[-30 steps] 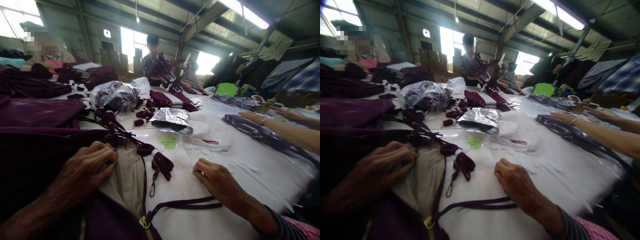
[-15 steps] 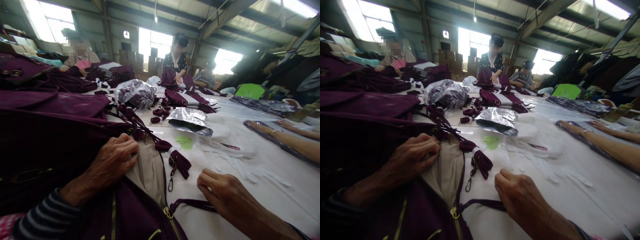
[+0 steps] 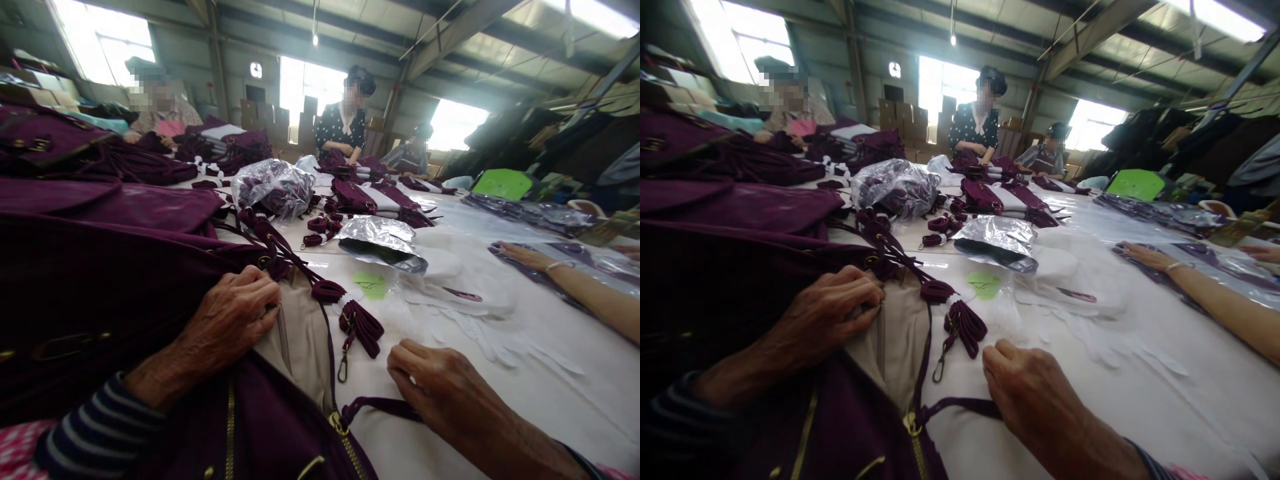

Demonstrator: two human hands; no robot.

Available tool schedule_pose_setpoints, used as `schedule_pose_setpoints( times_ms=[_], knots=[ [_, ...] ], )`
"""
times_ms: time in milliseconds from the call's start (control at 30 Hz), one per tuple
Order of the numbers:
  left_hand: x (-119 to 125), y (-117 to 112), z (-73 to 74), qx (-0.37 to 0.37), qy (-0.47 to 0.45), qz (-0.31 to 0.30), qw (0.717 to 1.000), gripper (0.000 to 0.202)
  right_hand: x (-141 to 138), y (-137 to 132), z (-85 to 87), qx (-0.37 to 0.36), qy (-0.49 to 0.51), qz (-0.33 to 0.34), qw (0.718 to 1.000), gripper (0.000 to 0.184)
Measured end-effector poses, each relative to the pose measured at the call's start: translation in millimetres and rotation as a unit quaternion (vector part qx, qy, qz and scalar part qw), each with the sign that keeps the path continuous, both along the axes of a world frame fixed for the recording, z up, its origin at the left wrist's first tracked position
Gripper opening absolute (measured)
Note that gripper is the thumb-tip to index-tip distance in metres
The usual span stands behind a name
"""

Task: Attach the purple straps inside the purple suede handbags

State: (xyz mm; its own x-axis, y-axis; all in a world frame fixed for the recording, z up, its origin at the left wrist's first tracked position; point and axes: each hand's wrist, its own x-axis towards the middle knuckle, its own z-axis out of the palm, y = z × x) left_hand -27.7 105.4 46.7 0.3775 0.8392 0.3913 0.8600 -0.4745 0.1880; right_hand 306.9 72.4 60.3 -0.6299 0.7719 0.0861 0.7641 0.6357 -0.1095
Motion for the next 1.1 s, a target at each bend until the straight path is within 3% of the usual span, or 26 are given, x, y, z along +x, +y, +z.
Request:
schedule_pose_setpoints(
  times_ms=[200, 367, 533, 700, 900, 1100],
  knots=[
    [0, 1, -0.2, -0.008, 0.001, 0.004, 1.000, 0.008, -15, 3, -1.3, -0.002, 0.034, 0.015, 0.999, 0.016],
    [1, 0, 2.7, -0.015, -0.004, 0.020, 1.000, 0.011, -33, 8, 2.8, 0.002, -0.014, 0.056, 0.998, 0.039],
    [1, -1, 3.4, -0.027, -0.006, 0.040, 0.999, 0.015, -43, 14, 6.2, -0.008, -0.044, 0.077, 0.996, 0.025],
    [1, -1, 3.3, -0.028, -0.005, 0.039, 0.999, 0.016, -48, 23, 5.7, 0.015, -0.065, 0.058, 0.996, 0.013],
    [1, -2, 2.8, -0.021, -0.011, 0.036, 0.999, 0.015, -44, 27, 8.5, -0.009, -0.069, 0.028, 0.997, 0.010],
    [1, 0, 4.6, -0.043, -0.026, 0.041, 0.998, 0.016, -34, 33, -4.5, -0.024, -0.020, 0.024, 0.999, 0.009]
  ],
)
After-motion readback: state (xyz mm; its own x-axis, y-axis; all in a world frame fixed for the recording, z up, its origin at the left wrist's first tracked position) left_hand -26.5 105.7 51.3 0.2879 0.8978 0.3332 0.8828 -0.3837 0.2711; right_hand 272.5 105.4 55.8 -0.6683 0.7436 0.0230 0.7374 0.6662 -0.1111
